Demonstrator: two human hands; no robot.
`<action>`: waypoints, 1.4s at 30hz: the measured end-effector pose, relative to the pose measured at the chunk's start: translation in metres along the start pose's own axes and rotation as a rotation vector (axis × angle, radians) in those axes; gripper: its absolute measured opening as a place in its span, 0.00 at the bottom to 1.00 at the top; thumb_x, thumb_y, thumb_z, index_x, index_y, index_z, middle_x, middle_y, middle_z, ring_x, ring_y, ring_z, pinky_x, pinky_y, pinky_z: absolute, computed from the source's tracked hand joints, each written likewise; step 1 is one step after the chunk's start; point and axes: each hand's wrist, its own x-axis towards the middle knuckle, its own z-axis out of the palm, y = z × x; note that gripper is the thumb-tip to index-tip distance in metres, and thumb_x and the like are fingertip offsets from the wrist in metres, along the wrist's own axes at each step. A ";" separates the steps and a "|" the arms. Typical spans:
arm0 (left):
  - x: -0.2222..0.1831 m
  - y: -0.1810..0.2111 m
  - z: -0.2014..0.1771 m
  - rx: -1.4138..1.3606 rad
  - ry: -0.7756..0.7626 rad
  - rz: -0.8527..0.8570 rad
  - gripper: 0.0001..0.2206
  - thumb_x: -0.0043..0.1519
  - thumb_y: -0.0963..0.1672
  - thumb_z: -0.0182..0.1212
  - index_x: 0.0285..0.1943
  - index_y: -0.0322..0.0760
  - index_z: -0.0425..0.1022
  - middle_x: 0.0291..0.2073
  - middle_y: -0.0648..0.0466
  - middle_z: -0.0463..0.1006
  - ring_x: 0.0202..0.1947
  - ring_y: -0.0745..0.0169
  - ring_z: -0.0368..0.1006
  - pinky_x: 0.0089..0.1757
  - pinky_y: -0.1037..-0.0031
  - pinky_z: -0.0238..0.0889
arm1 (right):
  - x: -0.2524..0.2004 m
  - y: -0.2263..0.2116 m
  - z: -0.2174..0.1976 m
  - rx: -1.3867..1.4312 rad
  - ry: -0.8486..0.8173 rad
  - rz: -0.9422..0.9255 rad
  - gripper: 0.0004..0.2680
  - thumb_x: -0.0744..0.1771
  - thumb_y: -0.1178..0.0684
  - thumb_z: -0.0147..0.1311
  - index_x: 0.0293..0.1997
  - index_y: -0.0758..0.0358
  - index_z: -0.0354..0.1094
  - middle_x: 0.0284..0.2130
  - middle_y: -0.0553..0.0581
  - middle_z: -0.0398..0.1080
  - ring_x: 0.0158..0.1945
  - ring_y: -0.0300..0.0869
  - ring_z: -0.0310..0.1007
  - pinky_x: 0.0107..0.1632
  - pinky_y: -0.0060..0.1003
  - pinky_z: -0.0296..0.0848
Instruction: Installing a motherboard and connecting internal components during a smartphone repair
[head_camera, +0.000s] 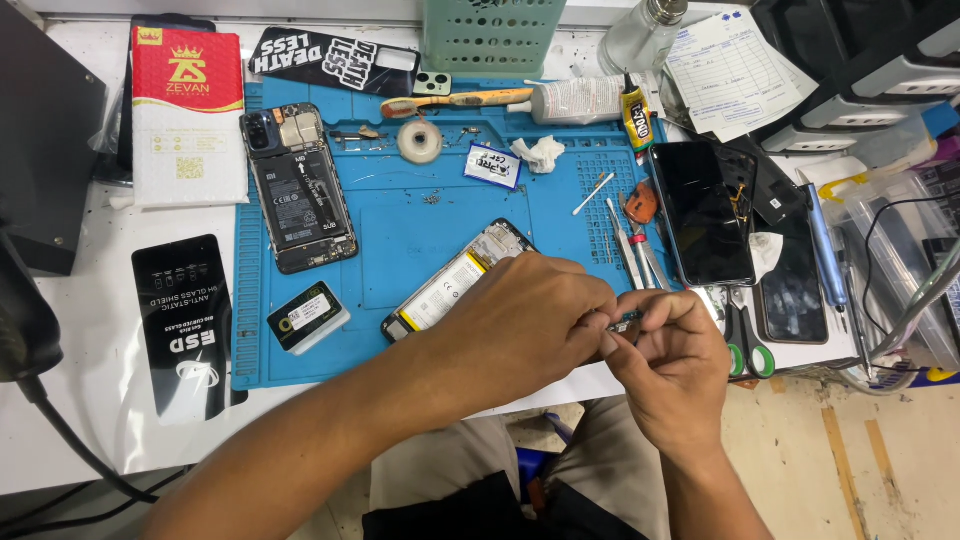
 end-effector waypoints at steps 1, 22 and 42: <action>0.000 0.001 -0.001 0.000 0.000 -0.001 0.12 0.61 0.44 0.47 0.28 0.40 0.76 0.23 0.53 0.78 0.25 0.50 0.73 0.32 0.55 0.61 | 0.000 0.000 0.000 0.000 0.000 0.001 0.12 0.64 0.69 0.56 0.38 0.58 0.55 0.41 0.66 0.72 0.34 0.38 0.73 0.34 0.26 0.70; -0.005 0.002 -0.005 -0.033 0.043 0.040 0.12 0.61 0.43 0.48 0.29 0.39 0.77 0.23 0.54 0.79 0.24 0.51 0.73 0.34 0.59 0.64 | -0.001 0.004 -0.001 0.127 -0.011 0.021 0.13 0.64 0.70 0.55 0.38 0.58 0.54 0.42 0.66 0.70 0.32 0.39 0.72 0.35 0.28 0.73; -0.020 -0.046 -0.031 0.502 -0.091 -0.527 0.16 0.69 0.53 0.53 0.43 0.38 0.72 0.36 0.48 0.78 0.33 0.37 0.75 0.29 0.47 0.67 | 0.032 0.023 -0.053 0.177 0.072 0.071 0.06 0.66 0.64 0.59 0.46 0.67 0.70 0.50 0.60 0.70 0.43 0.40 0.72 0.48 0.31 0.73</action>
